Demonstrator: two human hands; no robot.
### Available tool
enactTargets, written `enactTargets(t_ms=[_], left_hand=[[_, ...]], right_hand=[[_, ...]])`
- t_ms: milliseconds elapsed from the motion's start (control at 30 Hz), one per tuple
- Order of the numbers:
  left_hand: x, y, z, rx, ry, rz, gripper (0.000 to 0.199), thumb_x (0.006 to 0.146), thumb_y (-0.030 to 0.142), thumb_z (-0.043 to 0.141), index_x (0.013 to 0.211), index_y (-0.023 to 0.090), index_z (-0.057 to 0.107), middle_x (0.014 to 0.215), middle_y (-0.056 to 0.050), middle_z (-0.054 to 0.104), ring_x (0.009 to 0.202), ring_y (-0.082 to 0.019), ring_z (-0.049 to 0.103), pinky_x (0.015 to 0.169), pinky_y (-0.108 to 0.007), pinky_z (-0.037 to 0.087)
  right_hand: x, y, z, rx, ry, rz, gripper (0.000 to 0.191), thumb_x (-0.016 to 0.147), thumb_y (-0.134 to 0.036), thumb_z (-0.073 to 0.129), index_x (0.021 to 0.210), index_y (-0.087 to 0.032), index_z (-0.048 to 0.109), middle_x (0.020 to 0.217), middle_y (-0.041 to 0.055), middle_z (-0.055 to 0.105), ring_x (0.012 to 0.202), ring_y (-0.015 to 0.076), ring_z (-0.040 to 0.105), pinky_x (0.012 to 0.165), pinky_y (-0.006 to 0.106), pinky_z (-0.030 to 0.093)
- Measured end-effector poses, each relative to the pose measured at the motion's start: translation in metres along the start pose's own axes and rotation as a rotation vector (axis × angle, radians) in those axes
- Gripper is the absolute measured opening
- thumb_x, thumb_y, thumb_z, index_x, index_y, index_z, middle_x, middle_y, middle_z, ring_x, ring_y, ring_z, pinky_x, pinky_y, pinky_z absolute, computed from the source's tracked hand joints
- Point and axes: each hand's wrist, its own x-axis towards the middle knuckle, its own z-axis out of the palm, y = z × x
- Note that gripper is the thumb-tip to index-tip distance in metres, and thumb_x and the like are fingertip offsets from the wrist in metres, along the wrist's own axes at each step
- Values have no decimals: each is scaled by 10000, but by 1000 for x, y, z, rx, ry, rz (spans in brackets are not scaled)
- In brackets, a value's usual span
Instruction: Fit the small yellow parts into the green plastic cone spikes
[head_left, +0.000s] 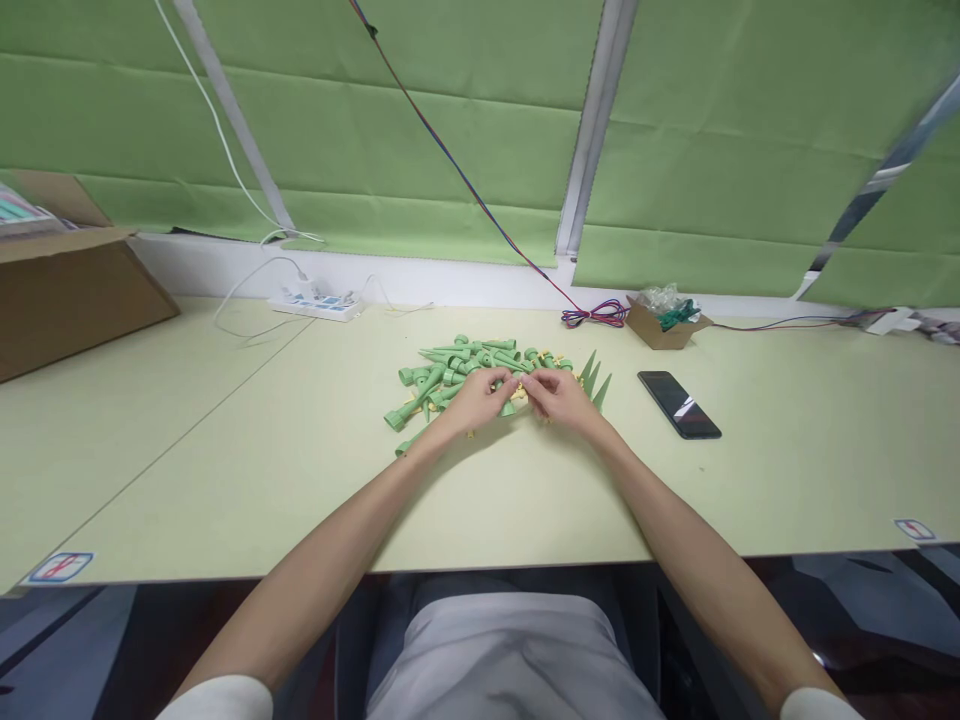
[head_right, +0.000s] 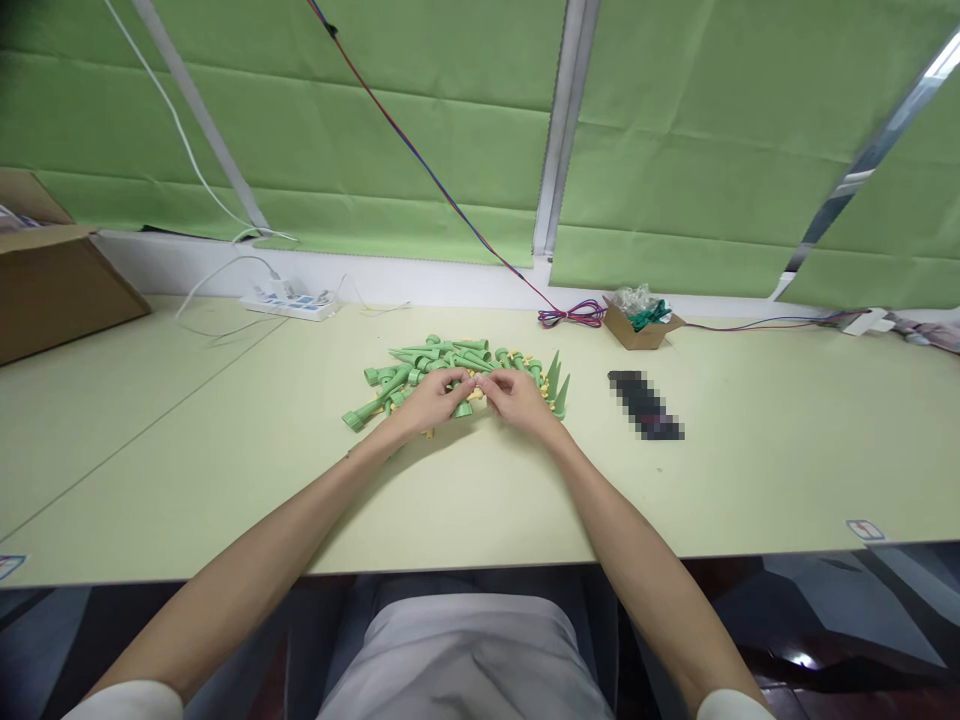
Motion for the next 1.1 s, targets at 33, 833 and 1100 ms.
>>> enactTargets(t_ms=[33,833,1100], left_hand=[[0,0,0,10,8,-3,343,936,435,513,694,192,529,602,29,444,558,-125,369,547,-274,319],[0,0,1,6,-4,4,348,932,449,497,709,189,560,641,13,492,587,-134,393,555,-272,326],[3,-5,-1,12,42,-28,365,923,473,502,682,200,517,623,21,463,589,-142,384,583,-291,318]], right_hand=[[0,-1,0,23,-5,1,557,829,-747,623,705,-205,591,568,-6,548,471,132,501,462,271,400],[-1,3,4,-156,35,-29,643,902,-778,485,613,-208,558,467,-14,480,478,138,435,494,272,345],[-1,1,1,10,9,-2,493,827,-690,649,782,-199,642,693,31,638,522,144,535,488,278,409]])
